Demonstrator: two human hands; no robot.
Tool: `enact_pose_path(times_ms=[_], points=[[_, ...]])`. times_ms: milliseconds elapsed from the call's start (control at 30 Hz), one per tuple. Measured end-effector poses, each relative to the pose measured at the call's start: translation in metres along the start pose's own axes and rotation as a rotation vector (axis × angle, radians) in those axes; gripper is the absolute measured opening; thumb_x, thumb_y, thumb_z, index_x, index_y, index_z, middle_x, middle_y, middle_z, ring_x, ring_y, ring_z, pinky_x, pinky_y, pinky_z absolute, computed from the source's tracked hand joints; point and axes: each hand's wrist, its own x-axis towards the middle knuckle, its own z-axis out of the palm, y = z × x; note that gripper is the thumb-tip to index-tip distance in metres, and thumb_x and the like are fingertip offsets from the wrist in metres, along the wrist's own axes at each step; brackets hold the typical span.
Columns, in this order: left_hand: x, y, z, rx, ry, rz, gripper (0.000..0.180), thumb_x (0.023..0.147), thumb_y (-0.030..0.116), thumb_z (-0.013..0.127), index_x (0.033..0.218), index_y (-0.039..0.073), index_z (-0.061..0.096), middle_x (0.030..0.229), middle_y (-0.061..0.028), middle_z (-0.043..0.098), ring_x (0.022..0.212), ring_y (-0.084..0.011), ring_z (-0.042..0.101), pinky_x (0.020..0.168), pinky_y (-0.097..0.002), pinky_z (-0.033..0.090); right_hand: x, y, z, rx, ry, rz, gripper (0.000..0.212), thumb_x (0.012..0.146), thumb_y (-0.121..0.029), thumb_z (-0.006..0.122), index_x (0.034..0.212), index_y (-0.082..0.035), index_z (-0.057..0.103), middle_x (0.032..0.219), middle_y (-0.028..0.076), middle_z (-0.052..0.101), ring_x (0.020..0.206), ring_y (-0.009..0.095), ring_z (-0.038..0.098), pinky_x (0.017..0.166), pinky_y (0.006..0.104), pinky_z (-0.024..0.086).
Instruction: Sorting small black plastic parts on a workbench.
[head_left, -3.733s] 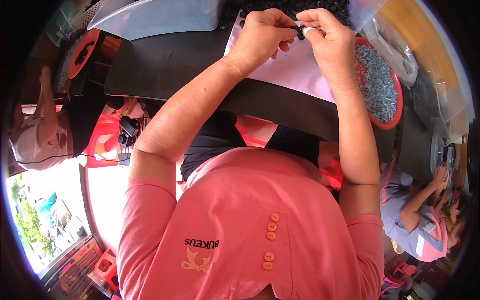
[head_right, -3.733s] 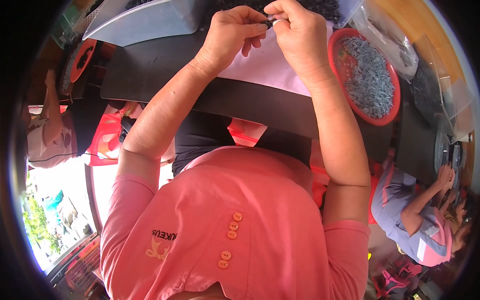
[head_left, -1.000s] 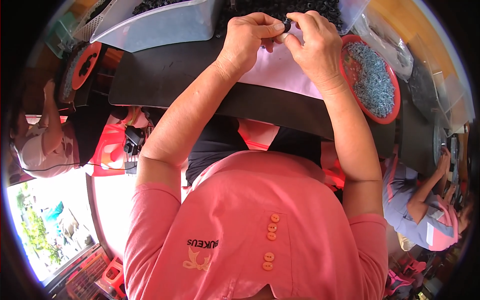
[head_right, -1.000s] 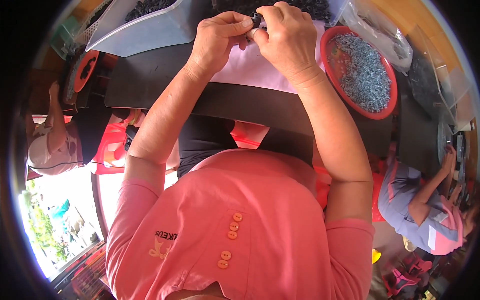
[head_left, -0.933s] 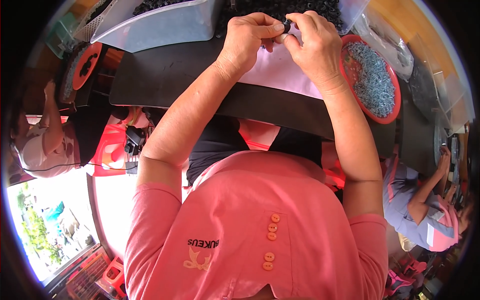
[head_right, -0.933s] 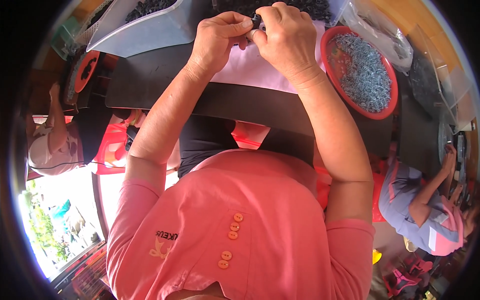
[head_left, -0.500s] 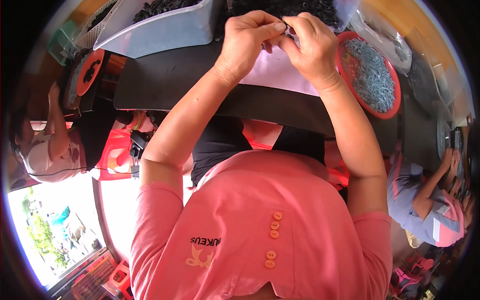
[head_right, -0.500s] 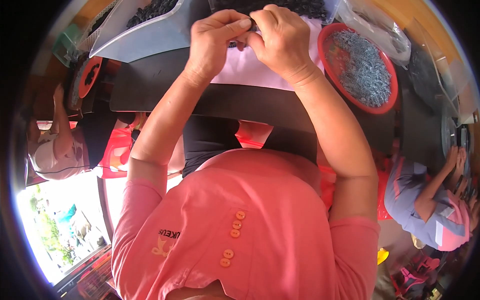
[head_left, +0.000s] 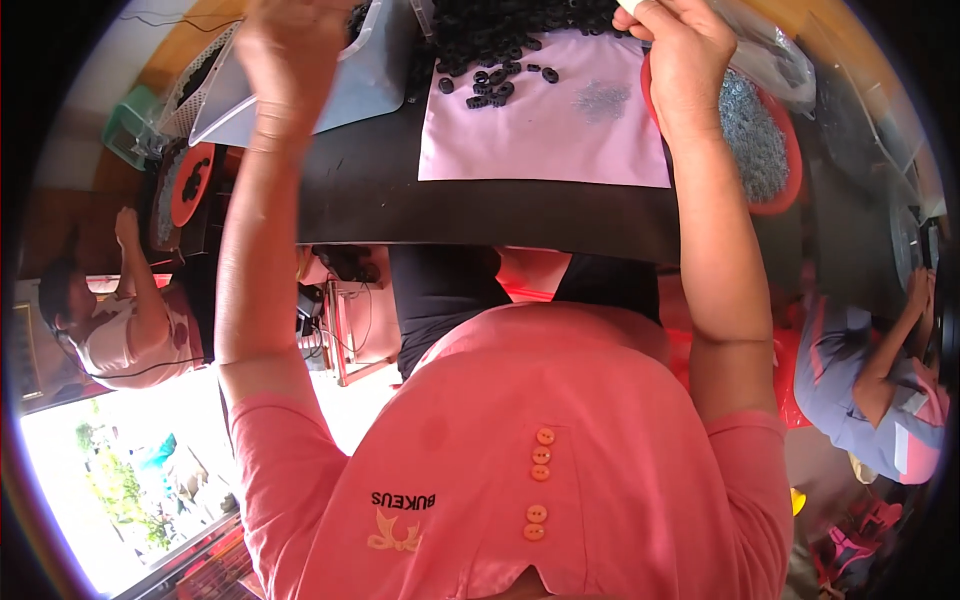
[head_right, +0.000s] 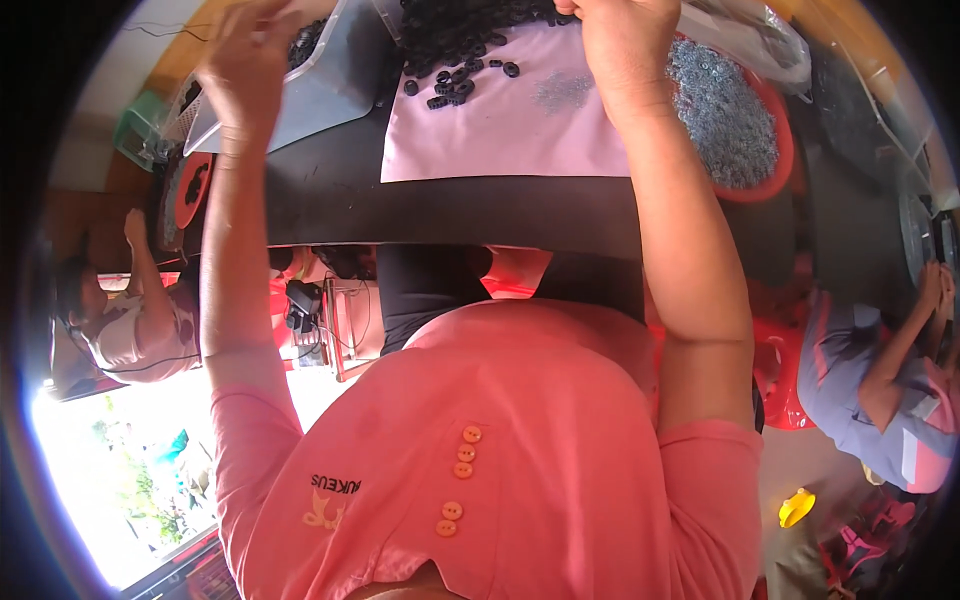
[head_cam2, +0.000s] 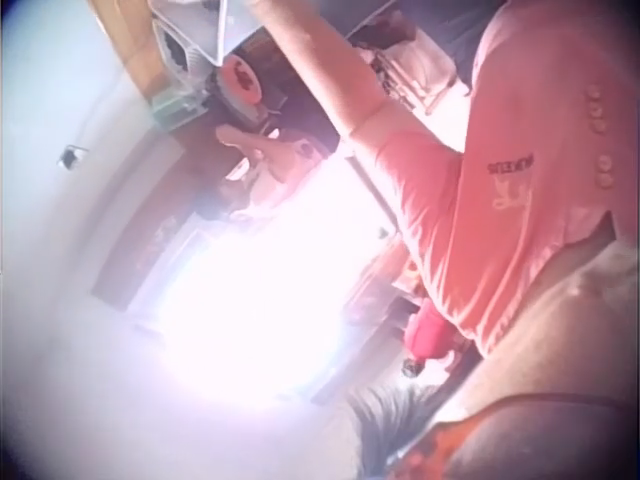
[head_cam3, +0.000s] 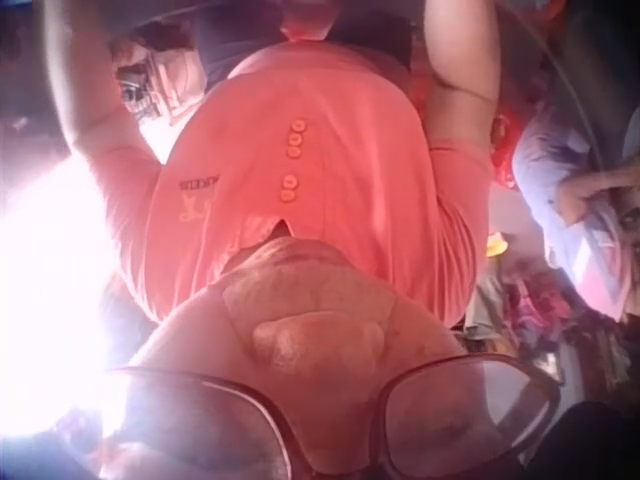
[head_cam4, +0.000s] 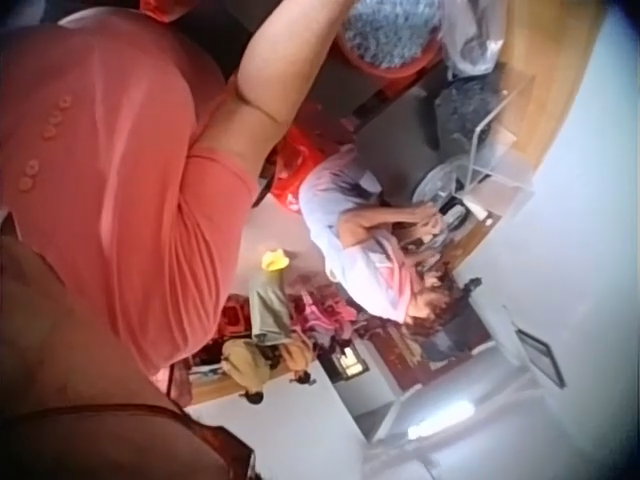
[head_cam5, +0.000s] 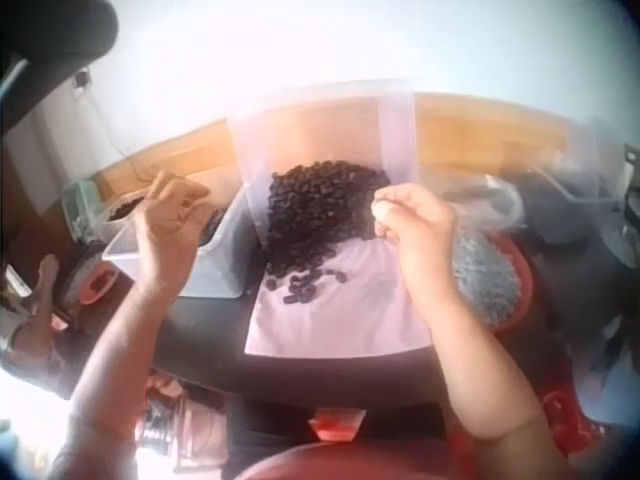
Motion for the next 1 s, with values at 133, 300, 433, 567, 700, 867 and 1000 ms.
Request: enact_pose_path(times_ms=[133, 300, 433, 567, 700, 867, 1000], points=[[-0.032, 0.022, 0.076, -0.493, -0.019, 0.399, 0.006, 0.075, -0.002, 0.067, 0.077, 0.002, 0.064, 0.076, -0.0102, 0.059, 0.063, -0.0249, 0.059, 0.058, -0.0354, 0.047, 0.001, 0.003, 0.002, 0.001, -0.032, 0.009, 0.008, 0.082, -0.002, 0.064, 0.089, -0.001, 0.066, 0.073, 0.001, 0.061, 0.061, 0.008, 0.055, 0.058, 0.0211, 0.043], [-0.061, 0.029, 0.152, -0.120, -0.593, 0.167, 0.019, 0.074, 0.003, 0.066, 0.088, 0.014, 0.071, 0.084, -0.0017, 0.062, 0.090, -0.0234, 0.057, 0.077, -0.0377, 0.051, 0.007, 0.013, -0.007, -0.034, -0.031, 0.008, 0.004, 0.082, -0.002, 0.064, 0.086, -0.001, 0.066, 0.071, 0.000, 0.060, 0.060, 0.008, 0.053, 0.056, 0.0212, 0.041], [-0.065, 0.019, 0.173, -0.017, -0.770, 0.262, 0.020, 0.075, 0.006, 0.067, 0.092, 0.016, 0.069, 0.089, 0.0006, 0.060, 0.094, -0.0220, 0.056, 0.079, -0.0365, 0.052, 0.013, 0.015, -0.009, -0.071, -0.050, -0.076, 0.003, 0.082, -0.001, 0.063, 0.084, 0.000, 0.065, 0.070, 0.001, 0.060, 0.059, 0.008, 0.053, 0.057, 0.0221, 0.042], [-0.063, 0.017, 0.171, -0.015, -0.845, 0.223, 0.017, 0.075, 0.008, 0.067, 0.090, 0.016, 0.068, 0.088, 0.0003, 0.060, 0.093, -0.0219, 0.056, 0.079, -0.0358, 0.052, 0.014, 0.014, -0.014, -0.070, -0.041, -0.086, 0.004, 0.081, -0.001, 0.063, 0.083, 0.000, 0.065, 0.069, 0.002, 0.060, 0.059, 0.009, 0.053, 0.057, 0.0223, 0.042], [-0.069, 0.015, 0.169, -0.062, -0.740, 0.273, 0.011, 0.076, 0.008, 0.067, 0.086, 0.013, 0.066, 0.087, -0.0004, 0.059, 0.092, -0.0223, 0.057, 0.077, -0.0354, 0.052, 0.015, 0.013, -0.014, -0.133, -0.054, -0.101, 0.003, 0.080, -0.001, 0.062, 0.082, 0.001, 0.065, 0.067, 0.002, 0.060, 0.059, 0.009, 0.054, 0.056, 0.0221, 0.043], [-0.071, 0.014, 0.169, -0.099, -0.729, 0.324, 0.010, 0.077, 0.008, 0.066, 0.085, 0.011, 0.065, 0.086, -0.0012, 0.058, 0.092, -0.0226, 0.057, 0.077, -0.0361, 0.052, 0.013, 0.015, -0.011, -0.153, -0.050, -0.089, 0.003, 0.080, -0.001, 0.063, 0.081, 0.001, 0.065, 0.067, 0.002, 0.060, 0.059, 0.008, 0.054, 0.056, 0.0218, 0.043], [-0.072, 0.012, 0.165, -0.077, -0.671, 0.324, 0.012, 0.076, 0.008, 0.067, 0.087, 0.009, 0.065, 0.086, -0.0020, 0.060, 0.091, -0.0232, 0.058, 0.077, -0.0368, 0.052, 0.013, 0.021, -0.010, -0.167, -0.041, -0.047, 0.003, 0.079, 0.000, 0.063, 0.081, 0.000, 0.066, 0.067, 0.001, 0.060, 0.059, 0.008, 0.054, 0.056, 0.0218, 0.042]])
